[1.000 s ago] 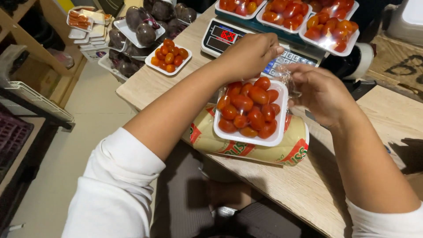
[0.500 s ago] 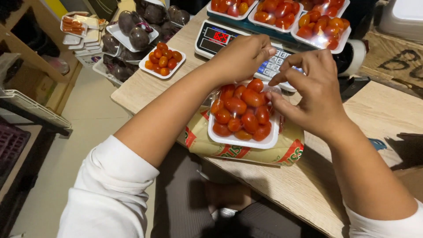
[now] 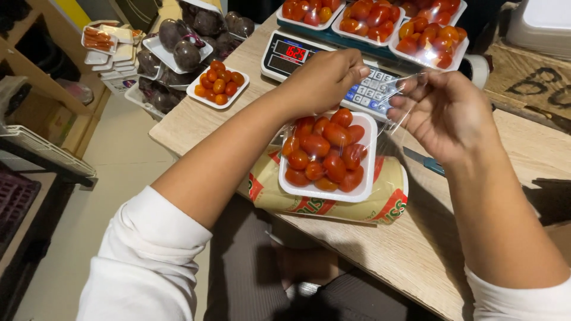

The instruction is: The person packages cherry tomatoes by taking a tray, placing a plastic sheet over it, and sealing it using a heat sealer or tape while seated at a workstation with a digital scale and other trays of produce.

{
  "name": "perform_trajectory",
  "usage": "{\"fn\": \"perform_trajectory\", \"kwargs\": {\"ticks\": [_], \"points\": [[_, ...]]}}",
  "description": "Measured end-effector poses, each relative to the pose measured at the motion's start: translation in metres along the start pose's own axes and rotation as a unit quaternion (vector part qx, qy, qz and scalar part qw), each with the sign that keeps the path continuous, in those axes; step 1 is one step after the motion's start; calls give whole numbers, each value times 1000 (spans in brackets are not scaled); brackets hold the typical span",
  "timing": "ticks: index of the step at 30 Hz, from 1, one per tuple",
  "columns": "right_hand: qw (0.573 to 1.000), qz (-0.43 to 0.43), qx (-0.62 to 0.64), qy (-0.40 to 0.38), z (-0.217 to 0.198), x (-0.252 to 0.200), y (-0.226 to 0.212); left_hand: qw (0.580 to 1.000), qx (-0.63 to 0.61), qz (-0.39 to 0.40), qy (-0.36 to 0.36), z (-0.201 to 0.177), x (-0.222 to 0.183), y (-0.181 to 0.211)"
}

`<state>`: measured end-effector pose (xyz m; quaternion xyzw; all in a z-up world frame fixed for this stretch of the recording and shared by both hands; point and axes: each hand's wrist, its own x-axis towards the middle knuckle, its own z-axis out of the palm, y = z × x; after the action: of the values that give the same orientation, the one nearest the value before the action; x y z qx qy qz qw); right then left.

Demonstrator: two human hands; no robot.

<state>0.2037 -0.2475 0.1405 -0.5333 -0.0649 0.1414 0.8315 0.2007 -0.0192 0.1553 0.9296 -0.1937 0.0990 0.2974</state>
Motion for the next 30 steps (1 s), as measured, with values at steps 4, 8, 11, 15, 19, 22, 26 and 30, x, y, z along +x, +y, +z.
{"fn": "perform_trajectory", "kwargs": {"ticks": [4,8,11,15,19,22,26,30], "points": [[974,135,184,20,-1,14,9,1000,-5,-3,-7,0,1,2],[980,108,159,-56,-2,38,26,1000,-13,3,-2,1,1,2],[981,112,123,-99,6,44,28,998,-39,51,19,-3,-1,1],[990,74,-15,-117,12,39,13,998,-58,12,-8,-6,2,0],[985,13,-106,-138,1,34,8,996,-73,-34,-46,-19,-6,8],[980,0,-133,-150,4,29,3,995,-89,-39,-32,-9,5,-6],[974,7,-164,-155,4,35,7,994,-105,-33,-27,-7,7,-6],[957,-24,-237,-168,-3,41,18,994,-104,-19,-24,-4,8,-9]]}}
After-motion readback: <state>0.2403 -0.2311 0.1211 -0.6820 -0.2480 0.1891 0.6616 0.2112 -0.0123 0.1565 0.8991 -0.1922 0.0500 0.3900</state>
